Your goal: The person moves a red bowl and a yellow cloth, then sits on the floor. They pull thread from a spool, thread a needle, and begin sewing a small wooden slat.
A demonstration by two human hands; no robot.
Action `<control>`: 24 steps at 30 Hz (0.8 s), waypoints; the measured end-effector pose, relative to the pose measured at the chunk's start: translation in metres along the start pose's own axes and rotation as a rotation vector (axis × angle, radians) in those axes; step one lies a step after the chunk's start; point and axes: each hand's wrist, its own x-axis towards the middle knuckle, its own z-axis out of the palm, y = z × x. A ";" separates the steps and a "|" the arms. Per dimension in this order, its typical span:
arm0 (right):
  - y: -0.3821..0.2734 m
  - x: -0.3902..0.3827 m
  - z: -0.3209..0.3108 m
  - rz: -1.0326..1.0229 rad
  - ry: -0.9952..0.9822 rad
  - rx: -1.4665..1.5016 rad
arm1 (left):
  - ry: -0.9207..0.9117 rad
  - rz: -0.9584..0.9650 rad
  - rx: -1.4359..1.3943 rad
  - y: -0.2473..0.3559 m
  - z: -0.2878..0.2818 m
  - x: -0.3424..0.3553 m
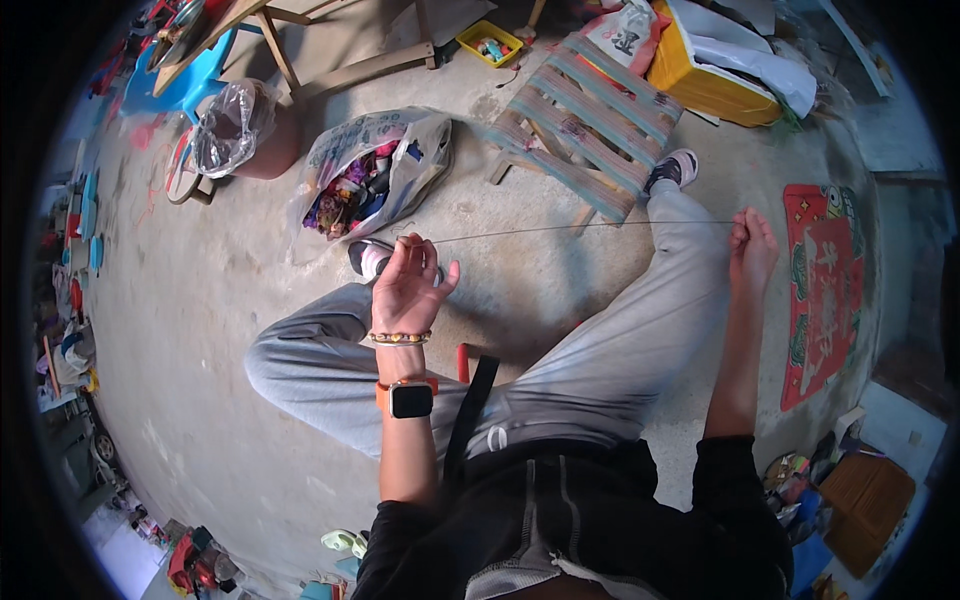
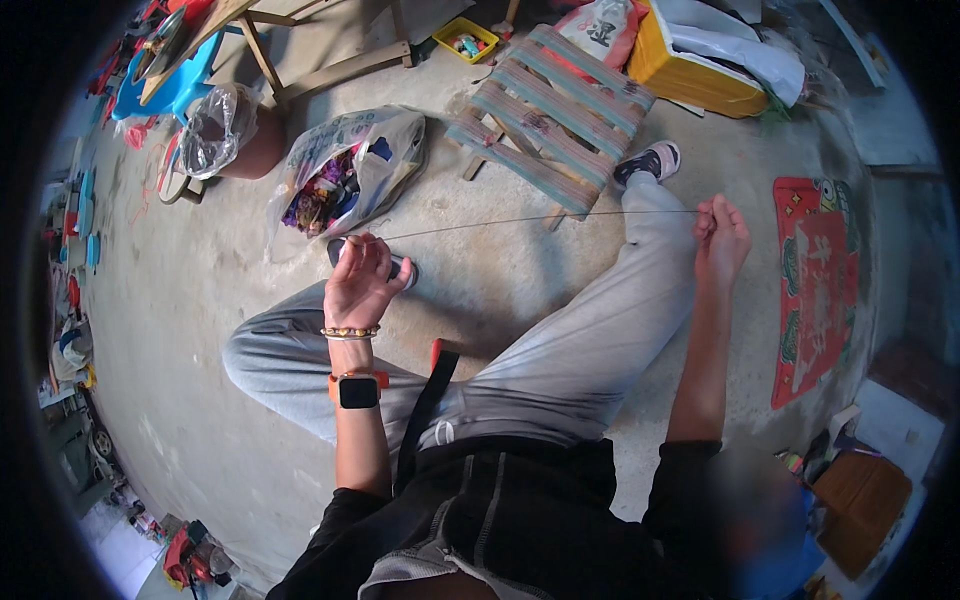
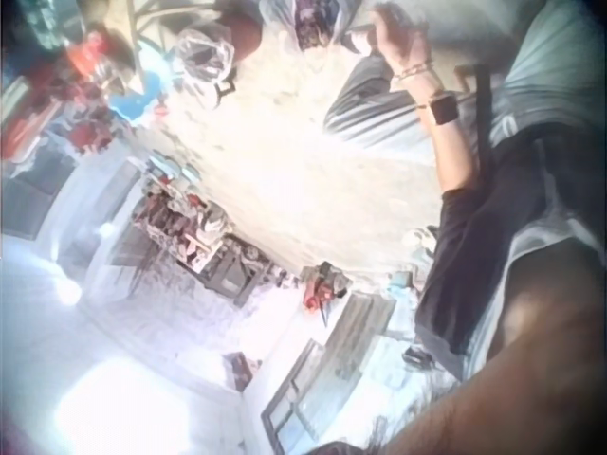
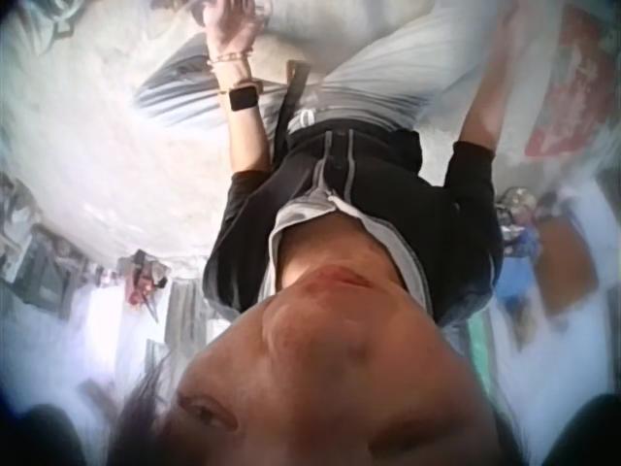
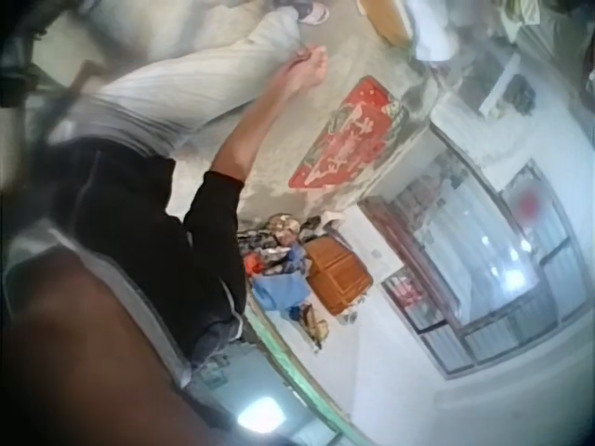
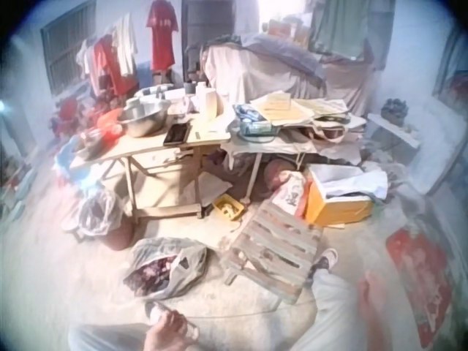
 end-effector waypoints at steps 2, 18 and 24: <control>0.004 0.008 -0.005 -0.002 -0.014 -0.035 | -0.035 -0.021 -0.030 -0.004 -0.001 0.004; -0.023 0.007 -0.072 -0.014 0.154 0.193 | 0.223 -0.080 0.443 -0.076 0.018 0.107; -0.103 -0.054 -0.009 -0.383 -0.216 0.287 | 0.297 0.042 0.540 -0.090 0.029 0.191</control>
